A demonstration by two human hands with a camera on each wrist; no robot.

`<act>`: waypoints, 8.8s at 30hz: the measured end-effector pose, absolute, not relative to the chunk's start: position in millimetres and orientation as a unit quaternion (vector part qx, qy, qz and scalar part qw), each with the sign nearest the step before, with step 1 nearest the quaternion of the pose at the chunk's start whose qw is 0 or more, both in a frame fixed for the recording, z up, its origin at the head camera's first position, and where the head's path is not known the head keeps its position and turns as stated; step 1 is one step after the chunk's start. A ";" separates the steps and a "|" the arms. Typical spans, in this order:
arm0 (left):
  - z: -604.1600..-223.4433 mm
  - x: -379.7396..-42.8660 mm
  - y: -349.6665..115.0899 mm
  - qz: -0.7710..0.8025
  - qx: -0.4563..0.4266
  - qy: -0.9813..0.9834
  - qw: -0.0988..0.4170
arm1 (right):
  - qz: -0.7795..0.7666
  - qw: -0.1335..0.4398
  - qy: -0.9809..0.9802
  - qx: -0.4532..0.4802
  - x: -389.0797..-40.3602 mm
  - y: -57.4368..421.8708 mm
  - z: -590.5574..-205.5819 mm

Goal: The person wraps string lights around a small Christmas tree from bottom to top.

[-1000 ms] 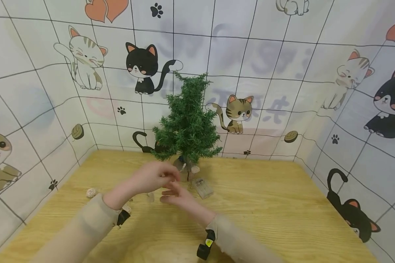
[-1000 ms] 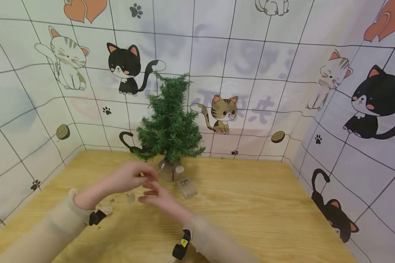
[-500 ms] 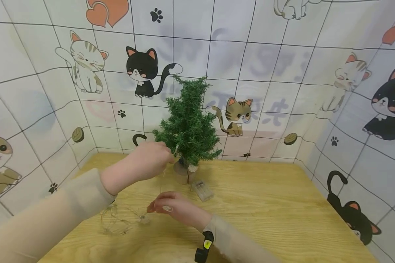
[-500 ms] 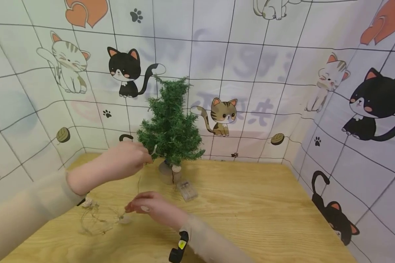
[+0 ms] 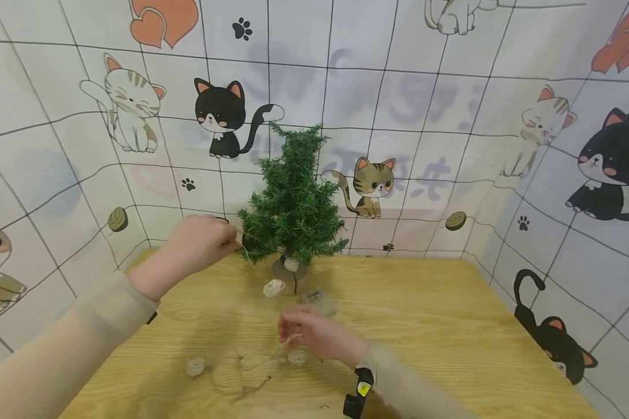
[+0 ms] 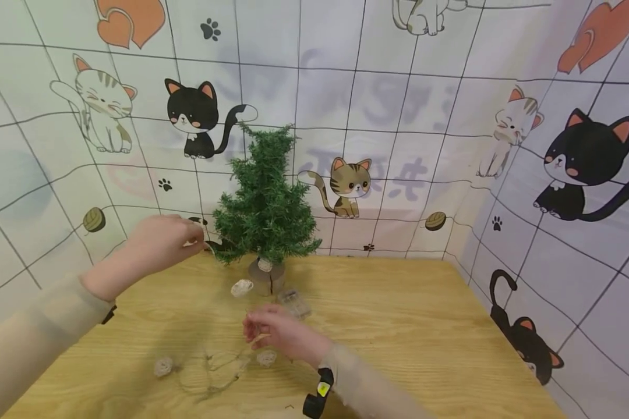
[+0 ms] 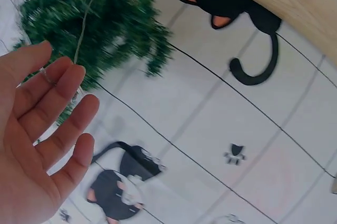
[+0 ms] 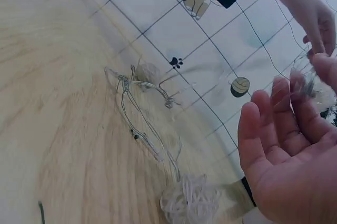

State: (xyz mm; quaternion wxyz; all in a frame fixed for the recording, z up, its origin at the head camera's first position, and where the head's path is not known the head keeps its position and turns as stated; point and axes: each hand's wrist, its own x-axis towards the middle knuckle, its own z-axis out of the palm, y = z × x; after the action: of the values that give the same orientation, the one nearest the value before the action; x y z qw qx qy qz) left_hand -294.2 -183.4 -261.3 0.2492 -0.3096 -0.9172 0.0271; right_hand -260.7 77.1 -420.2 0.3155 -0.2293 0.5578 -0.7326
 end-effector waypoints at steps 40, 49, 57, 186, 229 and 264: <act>-367.4 -382.6 -241.9 -0.421 -0.125 -0.898 -0.032 | -0.744 0.287 0.533 -0.282 -276.2 209.0 -359.7; -407.0 -390.3 -206.4 -0.470 -0.165 -0.858 -0.124 | -0.757 0.284 0.522 -0.271 -274.2 219.3 -354.5; -439.3 -400.4 -165.7 -0.528 -0.176 -0.815 -0.163 | -0.761 0.273 0.524 -0.268 -271.0 224.1 -354.7; -178.9 -296.4 -195.9 -0.407 -0.306 -0.799 0.320 | -0.843 0.210 0.428 -0.249 -330.0 227.7 -119.0; -206.5 -390.1 -191.5 -0.016 -0.118 -0.947 0.299 | -0.858 0.012 0.471 -0.205 -397.6 182.7 -131.4; -283.7 -437.3 -163.1 -0.297 -0.248 -0.922 0.015 | -0.803 -0.024 0.593 -0.054 -392.3 284.4 -224.8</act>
State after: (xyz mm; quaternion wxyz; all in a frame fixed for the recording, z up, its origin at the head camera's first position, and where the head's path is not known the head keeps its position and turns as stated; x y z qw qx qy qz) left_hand -437.3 -163.1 -283.7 0.0146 -0.2482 -0.9218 -0.2974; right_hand -392.3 284.4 -224.8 -0.0238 -0.0541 0.5928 -0.8032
